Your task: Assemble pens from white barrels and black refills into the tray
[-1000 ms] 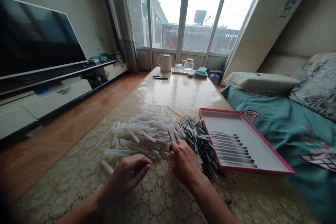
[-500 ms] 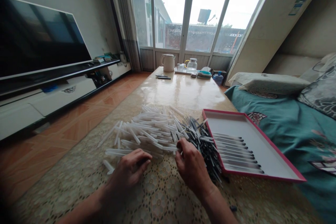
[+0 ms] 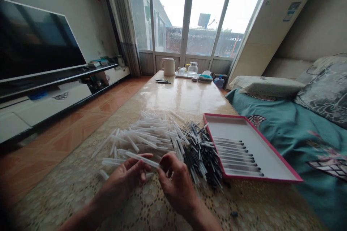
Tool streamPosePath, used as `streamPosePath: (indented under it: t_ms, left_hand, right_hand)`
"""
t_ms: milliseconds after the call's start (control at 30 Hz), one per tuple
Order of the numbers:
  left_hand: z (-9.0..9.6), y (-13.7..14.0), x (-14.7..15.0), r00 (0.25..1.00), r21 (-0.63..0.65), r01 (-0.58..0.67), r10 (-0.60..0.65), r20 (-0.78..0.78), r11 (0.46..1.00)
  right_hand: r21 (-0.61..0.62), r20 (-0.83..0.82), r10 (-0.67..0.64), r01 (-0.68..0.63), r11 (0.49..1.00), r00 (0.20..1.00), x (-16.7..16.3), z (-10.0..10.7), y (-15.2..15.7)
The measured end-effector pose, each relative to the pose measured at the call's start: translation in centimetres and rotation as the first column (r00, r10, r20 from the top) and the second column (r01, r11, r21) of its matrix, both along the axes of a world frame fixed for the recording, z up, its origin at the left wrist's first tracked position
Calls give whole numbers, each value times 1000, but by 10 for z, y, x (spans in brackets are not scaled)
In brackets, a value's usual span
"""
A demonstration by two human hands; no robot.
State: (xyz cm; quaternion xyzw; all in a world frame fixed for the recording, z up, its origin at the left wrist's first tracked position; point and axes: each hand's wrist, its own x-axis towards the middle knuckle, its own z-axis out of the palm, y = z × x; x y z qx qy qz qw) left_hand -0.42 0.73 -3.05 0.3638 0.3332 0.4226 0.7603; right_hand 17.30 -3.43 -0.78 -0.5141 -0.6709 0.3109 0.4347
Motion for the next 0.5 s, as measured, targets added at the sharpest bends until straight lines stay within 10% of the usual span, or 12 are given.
streamPosePath:
  t_ms: [167, 333, 500]
  left_hand:
    - [3, 2, -3, 996, -38, -50, 52, 66, 998]
    - [7, 1, -3, 995, -39, -78, 80, 66, 996]
    - [8, 1, -3, 993, -45, -103, 105, 50, 994]
  right_hand:
    - [54, 298, -116, 104, 993, 948, 22, 3, 6]
    - [211, 788, -382, 371, 904, 482, 52, 0, 11]
    - [150, 878, -303, 387, 910, 372, 52, -4, 12]
